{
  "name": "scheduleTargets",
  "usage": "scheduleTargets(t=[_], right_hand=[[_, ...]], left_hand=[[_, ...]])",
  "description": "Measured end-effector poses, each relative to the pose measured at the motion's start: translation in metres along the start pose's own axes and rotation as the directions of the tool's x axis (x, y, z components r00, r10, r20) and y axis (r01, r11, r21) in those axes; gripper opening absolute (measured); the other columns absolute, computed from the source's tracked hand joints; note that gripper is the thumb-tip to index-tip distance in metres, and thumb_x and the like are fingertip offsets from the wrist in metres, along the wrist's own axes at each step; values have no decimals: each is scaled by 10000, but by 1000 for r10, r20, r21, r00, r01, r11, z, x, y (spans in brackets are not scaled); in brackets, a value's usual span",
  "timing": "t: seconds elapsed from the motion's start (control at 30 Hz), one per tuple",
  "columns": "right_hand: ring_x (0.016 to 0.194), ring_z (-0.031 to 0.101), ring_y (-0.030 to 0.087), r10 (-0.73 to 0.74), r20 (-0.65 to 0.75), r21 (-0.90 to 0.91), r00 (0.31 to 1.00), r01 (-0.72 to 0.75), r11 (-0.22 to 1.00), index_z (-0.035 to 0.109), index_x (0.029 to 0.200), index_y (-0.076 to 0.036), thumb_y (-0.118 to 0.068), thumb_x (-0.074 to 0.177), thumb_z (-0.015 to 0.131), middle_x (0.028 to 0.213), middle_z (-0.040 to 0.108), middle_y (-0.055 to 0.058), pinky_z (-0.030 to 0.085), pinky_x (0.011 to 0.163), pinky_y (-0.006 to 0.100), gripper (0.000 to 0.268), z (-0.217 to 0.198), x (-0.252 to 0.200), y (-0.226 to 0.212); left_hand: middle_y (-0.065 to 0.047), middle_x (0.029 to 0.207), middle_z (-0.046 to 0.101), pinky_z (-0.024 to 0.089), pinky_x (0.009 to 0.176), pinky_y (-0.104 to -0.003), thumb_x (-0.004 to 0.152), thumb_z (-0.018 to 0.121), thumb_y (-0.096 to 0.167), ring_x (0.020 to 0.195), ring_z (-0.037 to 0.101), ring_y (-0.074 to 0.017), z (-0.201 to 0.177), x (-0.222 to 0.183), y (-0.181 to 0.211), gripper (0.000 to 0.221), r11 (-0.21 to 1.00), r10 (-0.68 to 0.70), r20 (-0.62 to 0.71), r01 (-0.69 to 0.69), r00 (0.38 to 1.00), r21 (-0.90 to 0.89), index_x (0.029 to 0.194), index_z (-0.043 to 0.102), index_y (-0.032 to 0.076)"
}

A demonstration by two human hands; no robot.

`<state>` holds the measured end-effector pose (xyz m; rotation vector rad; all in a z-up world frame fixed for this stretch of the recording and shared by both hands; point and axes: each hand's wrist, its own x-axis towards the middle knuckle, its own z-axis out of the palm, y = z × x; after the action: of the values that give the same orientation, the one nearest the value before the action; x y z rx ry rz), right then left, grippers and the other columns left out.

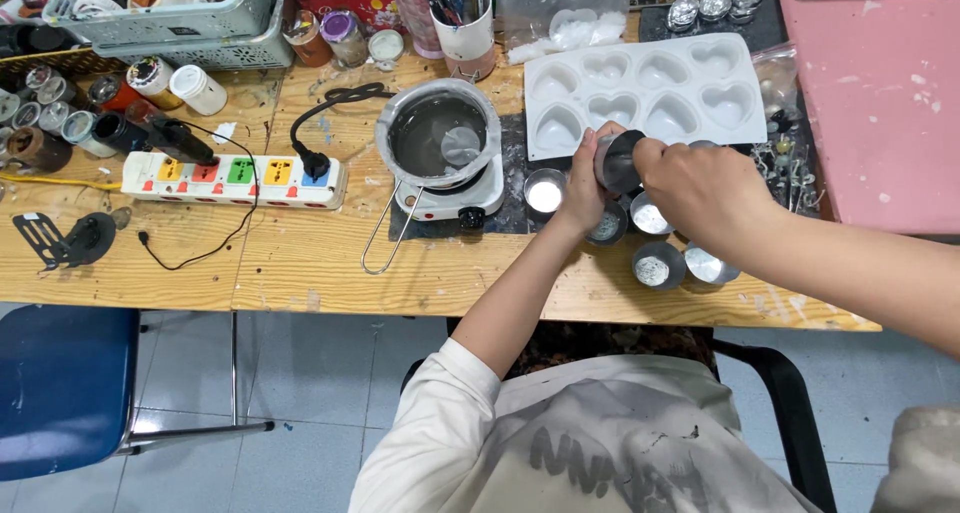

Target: Scooping liquid wax from a melter and pouring it into small metal containers.

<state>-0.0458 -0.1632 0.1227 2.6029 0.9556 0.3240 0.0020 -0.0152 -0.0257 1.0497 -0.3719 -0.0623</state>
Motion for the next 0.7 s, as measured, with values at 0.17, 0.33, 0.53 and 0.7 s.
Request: scheduleTargets(t=[0.17,0.33,0.53,0.7], right_hand=[[676,730,373,99,135,317,986,-137,938,583,966,16,-13,842,593,688,703,206,579,579,462,128,3,-3,-3],[721,718,443,108,247,503,963,-223,835,582,1008,57,6,830,583,723,693,272,570,637,518,185,-4,3,-9],[737,731,430,77,220,403,973,-162,901,594,987,34,-20,820,610,761,704,257,585,623,504,176,-11,11,-10],[769,726,437,23,234,488,972,-138,862,618,1009,28,14,800,589,794,715,277,576,696,507,211,-7,18,-2]], left_hand=[[-5,810,581,448,732,-271,1103,167,531,755,546,-118,9,-10,10,586,906,252,58,-257,966,335,1067,534,75],[-41,875,603,466,765,-279,1066,196,499,818,575,-126,6,-9,8,560,900,317,-2,-301,948,314,1087,527,48],[-56,880,598,468,791,-300,1153,214,500,843,570,-145,-7,3,-14,606,987,-24,137,45,990,-152,1009,566,29],[-67,853,679,507,821,-301,1114,145,493,829,637,-164,7,-4,18,657,959,159,39,-164,986,231,1041,614,39]])
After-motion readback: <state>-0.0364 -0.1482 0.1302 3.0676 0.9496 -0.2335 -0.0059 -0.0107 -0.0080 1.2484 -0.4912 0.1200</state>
